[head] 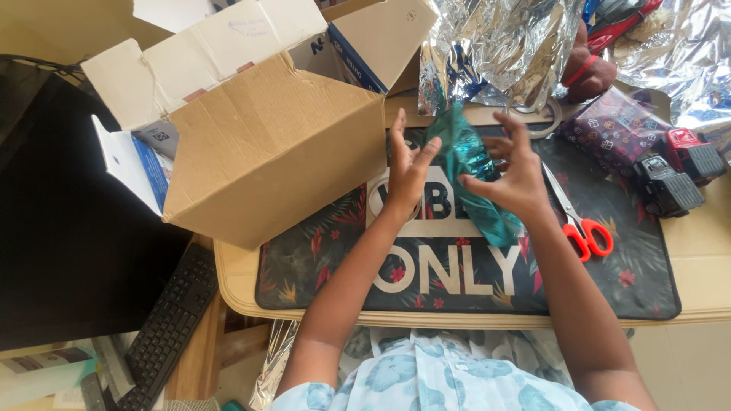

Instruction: The person wraps a small rectangular box with teal metallic foil, then secures it with clear adhesive tape. They use scissors to cut the tape and smooth the edges. The wrapped item remains on the table at the end.

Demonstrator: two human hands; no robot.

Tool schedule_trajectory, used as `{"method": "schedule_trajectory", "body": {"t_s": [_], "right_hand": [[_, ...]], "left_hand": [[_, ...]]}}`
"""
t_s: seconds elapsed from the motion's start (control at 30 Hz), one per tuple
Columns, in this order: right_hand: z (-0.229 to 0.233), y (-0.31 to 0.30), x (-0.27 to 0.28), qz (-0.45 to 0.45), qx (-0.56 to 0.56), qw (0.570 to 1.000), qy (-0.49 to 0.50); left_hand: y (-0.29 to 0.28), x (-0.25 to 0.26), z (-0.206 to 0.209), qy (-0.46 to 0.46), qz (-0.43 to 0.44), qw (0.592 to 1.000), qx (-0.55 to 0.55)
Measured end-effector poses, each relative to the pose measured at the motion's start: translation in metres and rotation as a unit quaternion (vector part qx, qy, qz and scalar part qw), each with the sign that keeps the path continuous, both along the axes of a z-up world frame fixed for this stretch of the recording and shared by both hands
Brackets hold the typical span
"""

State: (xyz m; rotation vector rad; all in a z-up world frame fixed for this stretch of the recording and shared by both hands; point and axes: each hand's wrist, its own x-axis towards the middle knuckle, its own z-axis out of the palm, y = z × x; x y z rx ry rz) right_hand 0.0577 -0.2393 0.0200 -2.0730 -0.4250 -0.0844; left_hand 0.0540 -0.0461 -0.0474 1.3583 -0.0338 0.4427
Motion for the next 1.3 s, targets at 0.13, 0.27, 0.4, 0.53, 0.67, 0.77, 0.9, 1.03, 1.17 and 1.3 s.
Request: {"method": "schedule_trajectory", "body": {"t_s": [0.13,0.27,0.4,0.53,0.67,0.77,0.9,1.03,1.17,1.3], "right_hand": [[0.000,0.000,-0.012,0.080,0.239,0.966,-0.049],[-0.006,0.013,-0.038,-0.031,0.118,0.979,-0.163],[-0.019,0.028,-0.059,-0.069,0.111,0.965,-0.228],[-0.023,0.029,-0.063,-0.070,0.084,0.967,-0.229],[-0.013,0.016,-0.058,-0.024,0.133,0.979,-0.150],[0.012,0.002,-0.052,-0.010,0.128,0.973,-0.194],[0.062,-0.019,-0.043,0.038,-0.059,0.955,-0.288],[0.100,-0.013,-0.027,0.137,-0.168,0.930,-0.297],[0.121,-0.014,-0.019,0.179,-0.185,0.922,-0.288],[0.131,-0.026,-0.010,0.215,-0.143,0.930,-0.261]], "left_hand": [[-0.012,-0.003,0.021,-0.073,-0.056,0.993,-0.074],[-0.027,-0.015,0.044,-0.106,-0.085,0.990,-0.035],[-0.031,-0.022,0.054,-0.110,-0.125,0.983,-0.082],[-0.024,-0.020,0.054,-0.110,-0.151,0.980,-0.065],[-0.013,-0.013,0.054,-0.054,-0.165,0.982,-0.075],[-0.007,-0.011,0.055,-0.008,-0.174,0.981,-0.086],[-0.008,-0.010,0.054,0.020,-0.183,0.980,-0.077],[-0.010,-0.007,0.048,0.001,-0.197,0.975,-0.100],[-0.012,-0.005,0.041,0.006,-0.185,0.981,-0.058],[-0.017,-0.005,0.036,0.004,-0.195,0.979,-0.051]]}}
